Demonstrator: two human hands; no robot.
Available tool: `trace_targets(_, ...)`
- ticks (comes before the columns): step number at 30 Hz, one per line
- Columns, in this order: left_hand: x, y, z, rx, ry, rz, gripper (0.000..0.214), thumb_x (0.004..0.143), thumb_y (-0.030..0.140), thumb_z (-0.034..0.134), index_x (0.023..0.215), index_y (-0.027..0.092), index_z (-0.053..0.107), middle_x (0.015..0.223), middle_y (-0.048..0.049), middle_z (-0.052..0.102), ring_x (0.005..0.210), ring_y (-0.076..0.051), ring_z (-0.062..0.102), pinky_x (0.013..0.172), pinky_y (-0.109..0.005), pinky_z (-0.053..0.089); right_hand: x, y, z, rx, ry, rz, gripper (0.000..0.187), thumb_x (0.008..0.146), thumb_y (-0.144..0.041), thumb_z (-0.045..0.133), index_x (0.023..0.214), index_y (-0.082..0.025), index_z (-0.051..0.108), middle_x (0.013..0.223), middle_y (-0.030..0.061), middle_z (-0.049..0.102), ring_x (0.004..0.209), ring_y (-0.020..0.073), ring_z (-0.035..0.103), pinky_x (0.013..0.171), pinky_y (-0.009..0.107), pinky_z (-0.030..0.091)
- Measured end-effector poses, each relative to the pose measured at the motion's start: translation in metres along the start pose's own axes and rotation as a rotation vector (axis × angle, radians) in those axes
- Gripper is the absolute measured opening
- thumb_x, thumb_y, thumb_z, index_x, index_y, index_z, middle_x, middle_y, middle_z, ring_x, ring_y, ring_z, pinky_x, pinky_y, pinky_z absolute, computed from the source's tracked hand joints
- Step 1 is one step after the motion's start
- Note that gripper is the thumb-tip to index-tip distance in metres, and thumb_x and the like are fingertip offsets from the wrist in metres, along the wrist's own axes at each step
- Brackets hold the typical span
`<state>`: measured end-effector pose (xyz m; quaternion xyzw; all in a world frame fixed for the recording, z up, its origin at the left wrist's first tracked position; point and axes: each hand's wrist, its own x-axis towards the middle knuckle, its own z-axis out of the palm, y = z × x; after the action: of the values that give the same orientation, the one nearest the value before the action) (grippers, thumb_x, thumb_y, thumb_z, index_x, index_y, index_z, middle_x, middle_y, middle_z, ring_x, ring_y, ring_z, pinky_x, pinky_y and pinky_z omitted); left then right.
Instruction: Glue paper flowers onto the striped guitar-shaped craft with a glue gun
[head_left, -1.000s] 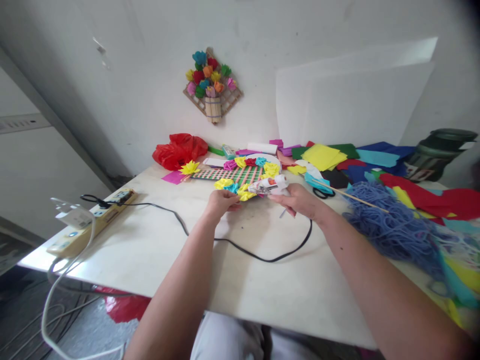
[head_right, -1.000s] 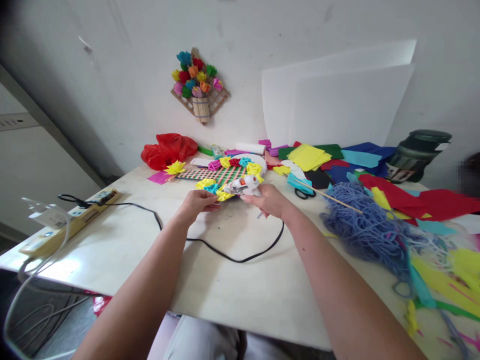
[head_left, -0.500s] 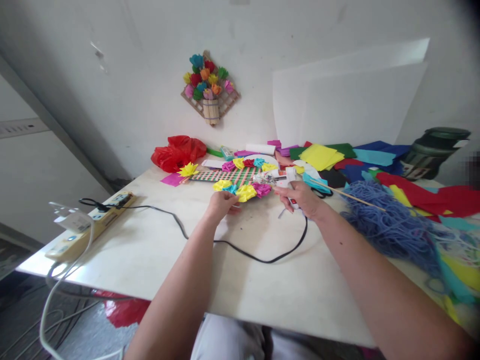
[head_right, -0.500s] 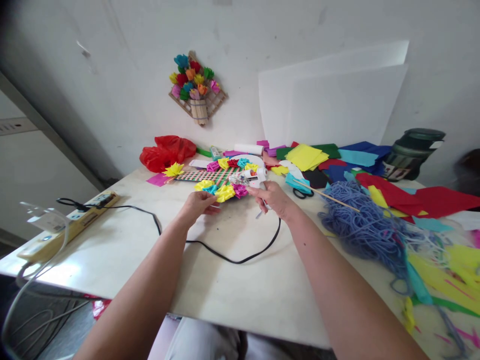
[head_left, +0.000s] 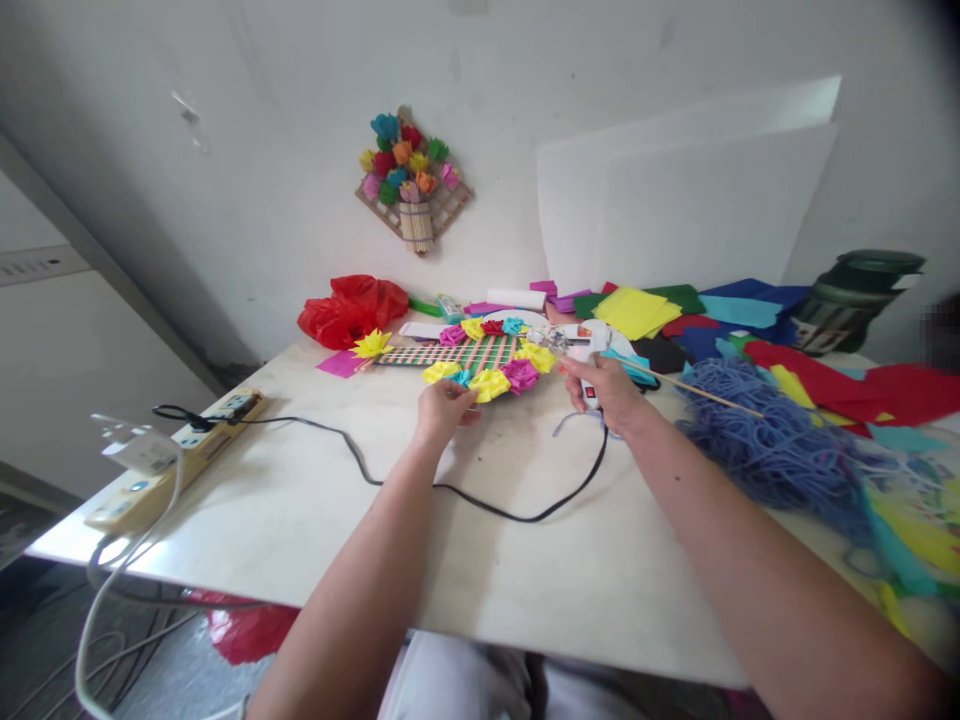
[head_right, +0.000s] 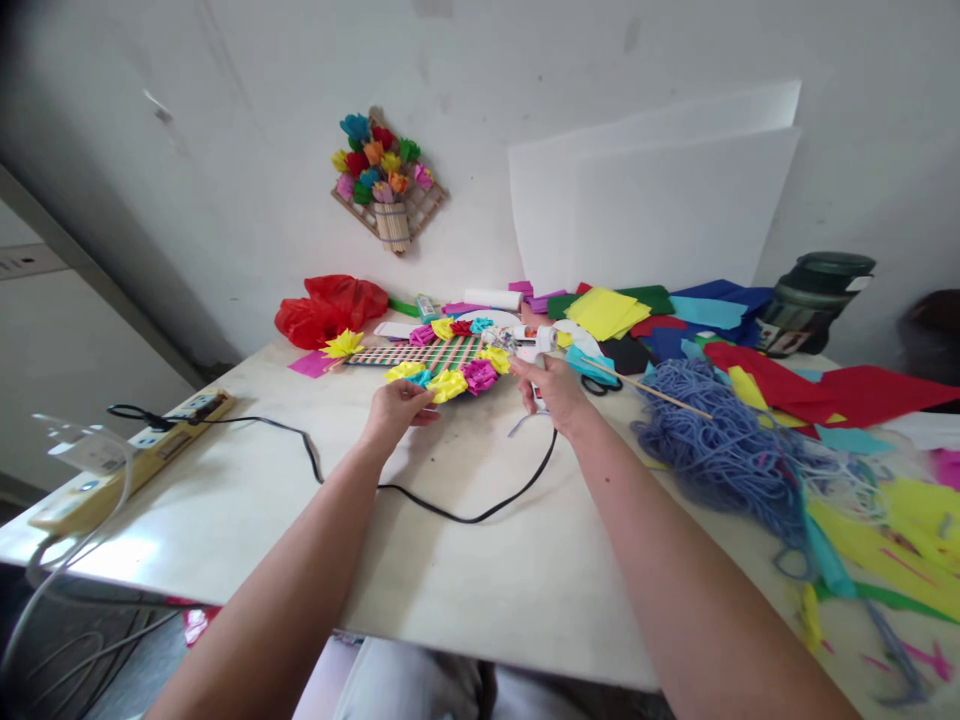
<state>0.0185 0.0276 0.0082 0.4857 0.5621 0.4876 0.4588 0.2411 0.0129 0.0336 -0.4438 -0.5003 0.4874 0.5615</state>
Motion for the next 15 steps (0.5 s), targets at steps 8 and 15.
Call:
trace_targets(8,-0.0019,0.0005,0.0023,-0.013,0.006,0.053,0.036,0.061,0.032,0.073,0.073,0.019,0.042,0.044,0.0033,0.058,0.038,-0.017,0.059,0.039,-0.024,0.046,-0.0001,0.0024,-0.0002,0.018,0.023,0.012,0.036,0.059,-0.045,0.072,0.065,-0.015,0.053,0.040,-0.0053,0.046,0.027,0.0076,0.039,0.029,0.021,0.027)
trace_targets(15,-0.0078,0.0069,0.0002,-0.143,-0.050,0.087,0.033,0.068,0.040,0.066,0.073,0.018,0.042,0.051,-0.0009,0.062,0.047,-0.019,0.064,0.046,-0.028,0.052,-0.0007,0.0010,0.0003,0.013,0.012,0.001,0.035,0.060,-0.045,0.072,0.065,-0.015,0.053,0.040,-0.0053,0.046,0.028,0.0080,0.040,0.030,0.022,0.028)
